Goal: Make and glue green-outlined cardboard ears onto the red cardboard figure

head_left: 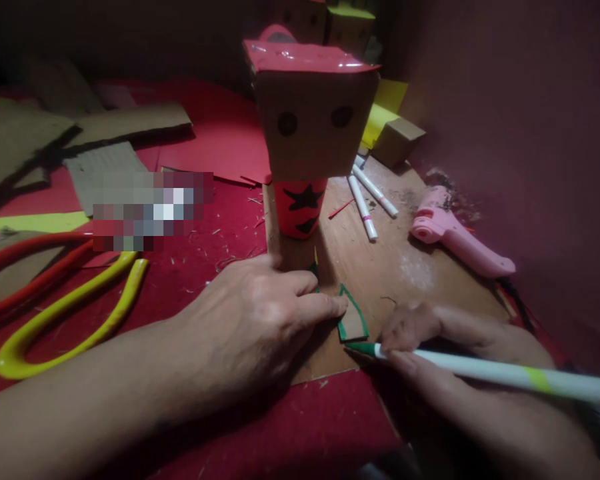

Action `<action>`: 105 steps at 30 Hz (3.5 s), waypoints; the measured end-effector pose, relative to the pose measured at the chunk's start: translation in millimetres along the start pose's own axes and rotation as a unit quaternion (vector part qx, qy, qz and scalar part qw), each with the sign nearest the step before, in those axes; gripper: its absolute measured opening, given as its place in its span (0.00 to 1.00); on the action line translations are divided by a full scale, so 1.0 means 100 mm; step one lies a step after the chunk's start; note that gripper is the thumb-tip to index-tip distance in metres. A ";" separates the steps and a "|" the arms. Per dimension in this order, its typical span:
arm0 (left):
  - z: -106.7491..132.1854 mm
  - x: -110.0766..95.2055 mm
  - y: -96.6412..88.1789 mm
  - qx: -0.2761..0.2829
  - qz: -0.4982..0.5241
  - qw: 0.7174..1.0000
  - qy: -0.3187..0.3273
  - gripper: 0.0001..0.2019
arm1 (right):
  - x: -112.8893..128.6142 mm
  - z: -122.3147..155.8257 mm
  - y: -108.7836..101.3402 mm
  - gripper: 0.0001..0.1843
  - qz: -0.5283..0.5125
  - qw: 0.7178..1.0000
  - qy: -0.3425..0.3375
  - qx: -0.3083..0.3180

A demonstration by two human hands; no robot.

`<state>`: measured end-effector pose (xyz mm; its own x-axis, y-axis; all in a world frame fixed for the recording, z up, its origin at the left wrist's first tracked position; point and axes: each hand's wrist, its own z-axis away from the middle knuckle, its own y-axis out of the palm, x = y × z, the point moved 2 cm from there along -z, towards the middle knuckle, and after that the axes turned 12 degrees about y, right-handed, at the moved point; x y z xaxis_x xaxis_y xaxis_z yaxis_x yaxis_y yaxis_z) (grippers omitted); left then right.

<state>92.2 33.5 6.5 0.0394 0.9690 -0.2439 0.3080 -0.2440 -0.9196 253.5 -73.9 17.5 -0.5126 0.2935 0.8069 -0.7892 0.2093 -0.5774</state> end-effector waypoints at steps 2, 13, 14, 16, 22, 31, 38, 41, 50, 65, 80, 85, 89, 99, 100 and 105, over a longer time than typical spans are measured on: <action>0.00 0.00 0.01 0.003 -0.001 1.000 -0.005 0.12 | -0.03 0.01 -0.01 0.09 -0.009 1.000 -0.005 -0.016; -0.01 -0.01 -0.01 0.003 -0.007 1.000 0.004 0.14 | -0.02 -0.01 0.00 0.10 0.002 1.000 0.014 0.005; -0.01 -0.01 -0.01 0.000 -0.007 1.000 0.004 0.14 | -0.03 -0.01 -0.01 0.10 -0.008 1.000 0.011 -0.006; -0.01 0.00 0.00 0.006 -0.002 1.000 -0.004 0.13 | -0.06 0.00 -0.02 0.10 -0.015 0.999 0.009 -0.027; -0.01 -0.01 -0.01 0.014 0.002 1.000 -0.008 0.13 | 0.00 0.04 -0.03 0.08 0.008 1.000 0.011 -0.019; 0.01 0.00 0.00 0.011 0.006 1.000 -0.009 0.13 | -0.05 -0.03 -0.01 0.09 -0.020 0.999 0.034 -0.012; 0.00 -0.02 0.00 -0.027 -0.003 1.000 0.012 0.13 | -0.09 0.05 -0.01 0.08 -0.136 0.980 0.134 -0.051; 0.00 -0.01 0.02 -0.040 0.002 0.999 0.009 0.11 | -0.11 0.07 0.00 0.08 -0.210 0.965 0.156 -0.032; 0.12 -0.30 0.05 -0.046 -0.069 0.993 0.084 0.13 | -0.13 0.02 -0.04 0.08 -0.189 0.964 0.176 -0.060; 0.07 -0.54 0.23 0.065 -0.248 0.963 0.080 0.20 | -0.03 -0.04 0.03 0.05 -0.056 0.997 0.024 -0.046; 0.06 -0.54 0.24 0.051 -0.238 0.967 0.071 0.20 | -0.04 -0.06 0.02 0.07 0.013 0.999 -0.021 -0.042; 0.06 -0.55 0.24 0.051 -0.241 0.966 0.074 0.20 | -0.02 -0.05 0.05 0.06 -0.008 0.999 -0.010 -0.040; 0.06 -0.53 0.24 0.060 -0.238 0.967 0.069 0.20 | 0.00 -0.02 0.04 0.07 -0.006 0.999 0.004 -0.039; 0.04 -0.55 0.26 0.067 -0.250 0.964 0.063 0.19 | 0.02 -0.02 0.02 0.08 0.035 0.998 0.002 -0.043; 0.03 -0.55 0.26 0.068 -0.243 0.966 0.061 0.19 | 0.02 -0.03 0.03 0.08 0.031 0.999 0.004 -0.044; 0.02 -0.53 0.28 0.066 -0.228 0.969 0.064 0.19 | 0.00 -0.06 0.04 0.06 0.009 0.999 0.023 -0.043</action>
<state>96.6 -24.3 -6.7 0.0480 0.9720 0.2299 0.1962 0.2165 -0.9564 252.6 -67.1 14.8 -0.5091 0.3405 0.7905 -0.7468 0.2818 -0.6024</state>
